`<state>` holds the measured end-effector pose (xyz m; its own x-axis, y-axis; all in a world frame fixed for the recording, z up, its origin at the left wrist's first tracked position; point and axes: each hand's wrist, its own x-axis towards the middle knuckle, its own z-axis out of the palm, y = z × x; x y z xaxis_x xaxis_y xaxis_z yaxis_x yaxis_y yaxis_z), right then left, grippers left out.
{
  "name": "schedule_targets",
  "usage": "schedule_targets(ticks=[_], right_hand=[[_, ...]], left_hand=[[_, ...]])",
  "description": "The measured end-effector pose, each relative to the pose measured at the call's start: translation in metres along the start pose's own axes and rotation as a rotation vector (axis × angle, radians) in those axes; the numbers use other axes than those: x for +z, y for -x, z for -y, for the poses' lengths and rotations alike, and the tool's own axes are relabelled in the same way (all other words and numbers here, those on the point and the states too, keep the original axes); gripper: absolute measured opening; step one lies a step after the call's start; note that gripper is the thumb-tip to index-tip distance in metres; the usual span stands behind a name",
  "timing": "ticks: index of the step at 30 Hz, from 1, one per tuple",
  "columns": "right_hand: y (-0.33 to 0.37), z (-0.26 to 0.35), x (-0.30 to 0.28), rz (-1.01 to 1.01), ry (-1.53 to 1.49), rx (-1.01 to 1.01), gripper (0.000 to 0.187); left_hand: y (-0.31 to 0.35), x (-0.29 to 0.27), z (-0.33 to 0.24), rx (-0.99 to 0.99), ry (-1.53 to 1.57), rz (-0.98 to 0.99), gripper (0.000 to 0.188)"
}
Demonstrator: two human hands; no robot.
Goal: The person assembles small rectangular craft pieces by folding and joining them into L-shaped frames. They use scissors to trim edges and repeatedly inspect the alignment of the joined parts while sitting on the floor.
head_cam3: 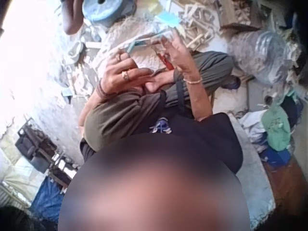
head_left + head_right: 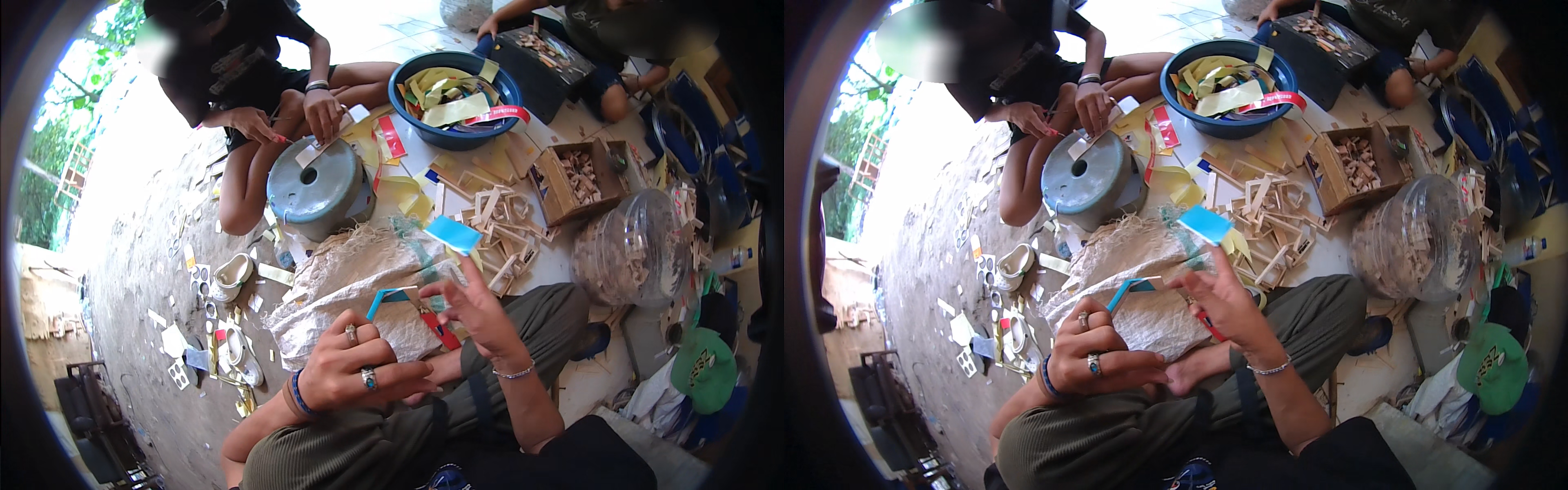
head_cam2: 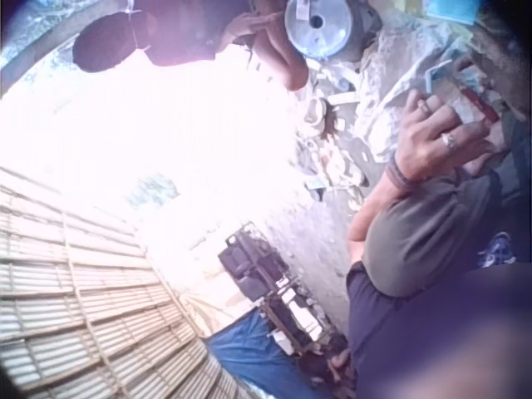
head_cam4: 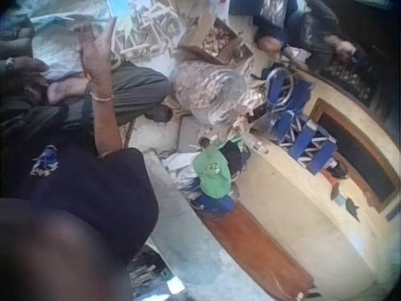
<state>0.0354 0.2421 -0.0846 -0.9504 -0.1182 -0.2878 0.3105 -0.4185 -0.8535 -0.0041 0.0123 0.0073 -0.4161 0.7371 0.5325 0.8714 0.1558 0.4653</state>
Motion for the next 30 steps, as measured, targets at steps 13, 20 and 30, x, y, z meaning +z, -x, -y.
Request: schedule_targets(ticks=[13,20,30], right_hand=[[-0.01,-0.005,0.009,0.055,-0.495,0.309,0.038],[0.0,0.021,0.008,-0.075,-0.172,-0.101,0.072],[0.018,0.014,0.035,-0.173,0.172,-0.344,0.089]], left_hand=[[-0.005,0.008,-0.003,0.078,-0.029,0.334,0.045],[-0.008,0.005,0.004,-0.167,0.161,0.221,0.034],[-0.005,0.039,0.01,-0.862,1.092,-0.283,0.056]])
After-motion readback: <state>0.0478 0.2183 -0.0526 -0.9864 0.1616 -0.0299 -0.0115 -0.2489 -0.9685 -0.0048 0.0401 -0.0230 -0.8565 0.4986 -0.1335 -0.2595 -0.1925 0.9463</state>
